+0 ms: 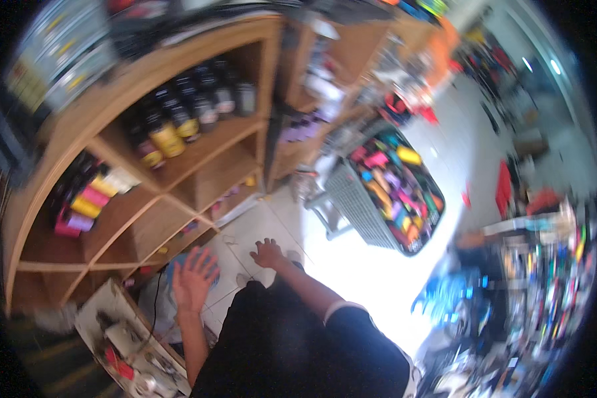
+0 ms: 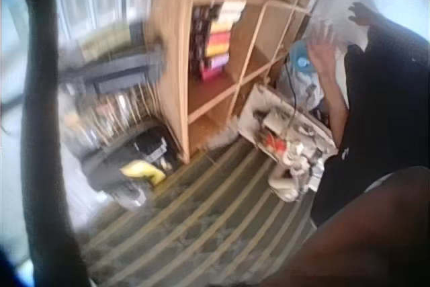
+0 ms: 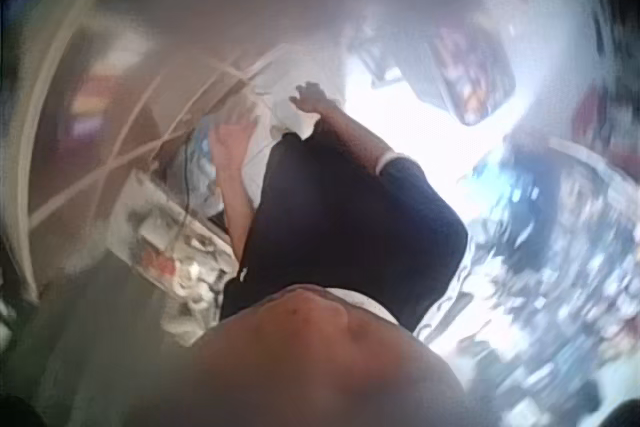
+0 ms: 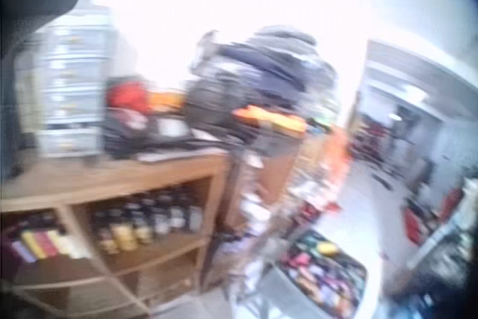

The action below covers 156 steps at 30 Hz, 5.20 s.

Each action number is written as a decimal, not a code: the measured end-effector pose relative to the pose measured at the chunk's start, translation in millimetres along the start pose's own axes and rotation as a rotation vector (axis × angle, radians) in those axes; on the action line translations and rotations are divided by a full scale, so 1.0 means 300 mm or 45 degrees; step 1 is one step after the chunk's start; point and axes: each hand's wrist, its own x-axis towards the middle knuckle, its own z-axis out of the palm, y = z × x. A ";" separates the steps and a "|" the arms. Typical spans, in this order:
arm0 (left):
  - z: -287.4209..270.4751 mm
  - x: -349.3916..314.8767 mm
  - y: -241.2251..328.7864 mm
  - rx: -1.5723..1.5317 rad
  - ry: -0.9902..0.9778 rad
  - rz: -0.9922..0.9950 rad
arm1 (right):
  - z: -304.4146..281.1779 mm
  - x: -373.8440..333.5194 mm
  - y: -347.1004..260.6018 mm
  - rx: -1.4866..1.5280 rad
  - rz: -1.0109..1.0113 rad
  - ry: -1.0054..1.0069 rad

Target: The person picks up colorful thread spools from a basket on the floor, briefly handles each one, and places them into compartments on a wooden shelf. The person repeats this process for multiple spools of different colors.

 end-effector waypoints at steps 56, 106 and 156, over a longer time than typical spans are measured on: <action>-0.289 0.295 -0.779 1.556 0.750 -1.073 | -0.557 -0.527 1.516 1.939 1.033 2.150; -0.242 0.314 -0.808 1.749 0.660 -1.048 | -0.685 -0.532 1.542 0.369 1.423 1.552; 1.339 0.724 -1.105 0.891 -0.754 -0.243 | -1.040 -0.803 1.007 2.225 -0.121 1.222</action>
